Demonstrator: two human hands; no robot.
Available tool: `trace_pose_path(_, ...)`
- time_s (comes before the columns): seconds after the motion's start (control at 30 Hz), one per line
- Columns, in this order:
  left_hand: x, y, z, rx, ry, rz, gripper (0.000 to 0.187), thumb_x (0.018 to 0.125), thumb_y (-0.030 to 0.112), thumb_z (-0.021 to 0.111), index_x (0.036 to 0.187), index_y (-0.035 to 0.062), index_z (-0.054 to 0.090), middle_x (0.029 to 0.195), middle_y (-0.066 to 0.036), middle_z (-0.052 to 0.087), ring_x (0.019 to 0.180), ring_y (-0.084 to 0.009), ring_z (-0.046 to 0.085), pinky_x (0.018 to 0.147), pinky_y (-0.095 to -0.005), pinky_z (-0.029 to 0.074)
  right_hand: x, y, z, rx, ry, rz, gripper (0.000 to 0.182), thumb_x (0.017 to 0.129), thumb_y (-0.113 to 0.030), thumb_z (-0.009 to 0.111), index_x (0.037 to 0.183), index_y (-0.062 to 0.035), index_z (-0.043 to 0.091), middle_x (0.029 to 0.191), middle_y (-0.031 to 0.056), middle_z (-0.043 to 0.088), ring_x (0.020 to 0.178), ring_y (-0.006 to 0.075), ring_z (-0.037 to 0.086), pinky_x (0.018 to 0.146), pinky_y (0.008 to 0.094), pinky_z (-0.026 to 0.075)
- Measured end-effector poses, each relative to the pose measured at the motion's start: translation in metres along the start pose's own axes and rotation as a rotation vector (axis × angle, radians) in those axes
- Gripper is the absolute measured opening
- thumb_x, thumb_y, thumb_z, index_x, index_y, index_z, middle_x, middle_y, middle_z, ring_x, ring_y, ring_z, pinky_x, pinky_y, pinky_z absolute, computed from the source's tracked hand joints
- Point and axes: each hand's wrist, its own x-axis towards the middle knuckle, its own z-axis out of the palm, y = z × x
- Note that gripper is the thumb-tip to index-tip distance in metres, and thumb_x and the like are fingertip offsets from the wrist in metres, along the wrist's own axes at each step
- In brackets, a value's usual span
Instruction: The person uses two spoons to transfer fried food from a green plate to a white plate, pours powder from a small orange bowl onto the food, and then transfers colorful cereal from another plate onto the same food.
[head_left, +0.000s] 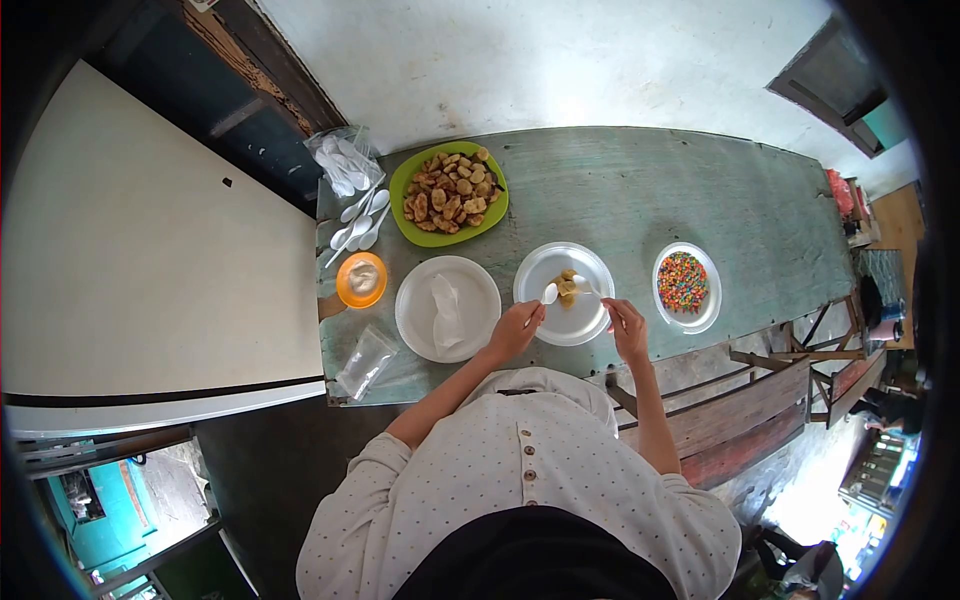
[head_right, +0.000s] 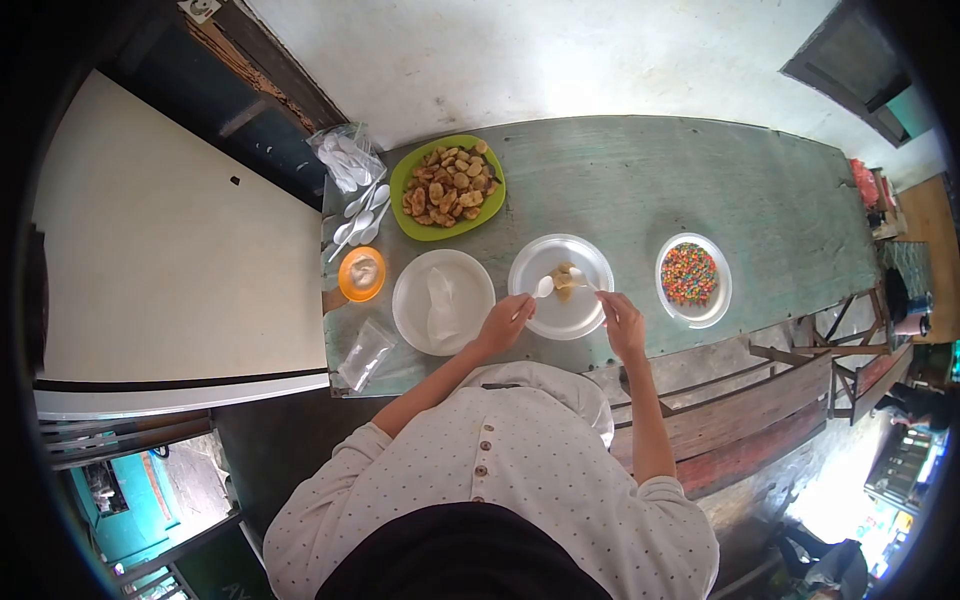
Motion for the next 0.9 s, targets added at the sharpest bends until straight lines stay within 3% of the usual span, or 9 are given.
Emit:
trace_pose_path(0.2, -0.002, 0.001, -0.001, 0.011, 0.013, 0.021, 0.026, 0.093, 0.019, 0.042, 0.077, 0.0011, 0.052, 0.070, -0.014, 0.055, 0.071, -0.0300, 0.054, 0.066, -0.0383, 0.042, 0.010, -0.003, -0.004, -0.001, 0.062, -0.018, 0.018, 0.089, -0.008, 0.051, 0.101, -0.0061, 0.063, 0.092, 0.0080, 0.063, 0.058, 0.0171, 0.059, 0.051, 0.0277, 0.049)
trace_pose_path(0.27, -0.001, 0.003, -0.001, 0.035, 0.000, 0.030, 0.026, 0.093, 0.019, 0.043, 0.077, 0.0011, 0.053, 0.071, -0.015, 0.056, 0.071, -0.0304, 0.054, 0.066, -0.0386, 0.042, 0.017, -0.004, -0.002, -0.040, 0.025, -0.012, 0.019, 0.088, -0.008, 0.050, 0.102, -0.0086, 0.063, 0.094, 0.0074, 0.063, 0.064, 0.0215, 0.061, 0.057, 0.0304, 0.049)
trace_pose_path(0.4, -0.001, 0.005, -0.001, 0.060, -0.009, 0.031, 0.026, 0.093, 0.020, 0.044, 0.078, 0.0010, 0.054, 0.072, -0.015, 0.057, 0.073, -0.0314, 0.055, 0.066, -0.0392, 0.042, 0.029, 0.007, 0.006, -0.160, 0.014, -0.162, 0.022, 0.088, -0.002, 0.048, 0.104, -0.0061, 0.062, 0.096, 0.0086, 0.063, 0.058, 0.0175, 0.058, 0.057, 0.0286, 0.047)
trace_pose_path(0.57, 0.000, 0.002, -0.003, 0.064, 0.014, -0.010, 0.025, 0.093, 0.020, 0.044, 0.079, 0.0010, 0.054, 0.073, -0.015, 0.057, 0.073, -0.0310, 0.054, 0.066, -0.0388, 0.042, 0.029, 0.003, 0.006, -0.280, -0.047, -0.262, 0.023, 0.085, -0.003, 0.050, 0.103, -0.0085, 0.062, 0.098, 0.0082, 0.063, 0.068, 0.0254, 0.061, 0.062, 0.0341, 0.048)
trace_pose_path(0.77, 0.003, -0.001, -0.005, 0.062, 0.007, -0.038, 0.025, 0.093, 0.020, 0.044, 0.081, 0.0009, 0.054, 0.075, -0.015, 0.057, 0.075, -0.0303, 0.054, 0.068, -0.0380, 0.042, 0.024, -0.007, 0.003, -0.286, -0.134, -0.151, 0.024, 0.084, -0.002, 0.050, 0.103, -0.0092, 0.062, 0.100, 0.0078, 0.063, 0.074, 0.0275, 0.062, 0.063, 0.0358, 0.049)
trace_pose_path(0.9, 0.003, -0.003, -0.002, 0.064, 0.004, -0.049, 0.026, 0.093, 0.021, 0.044, 0.081, 0.0009, 0.054, 0.074, -0.015, 0.057, 0.075, -0.0301, 0.054, 0.068, -0.0376, 0.042, 0.025, -0.006, 0.003, -0.308, -0.109, -0.218, 0.025, 0.083, -0.002, 0.051, 0.104, -0.0098, 0.062, 0.099, 0.0078, 0.063, 0.072, 0.0275, 0.062, 0.062, 0.0356, 0.049)
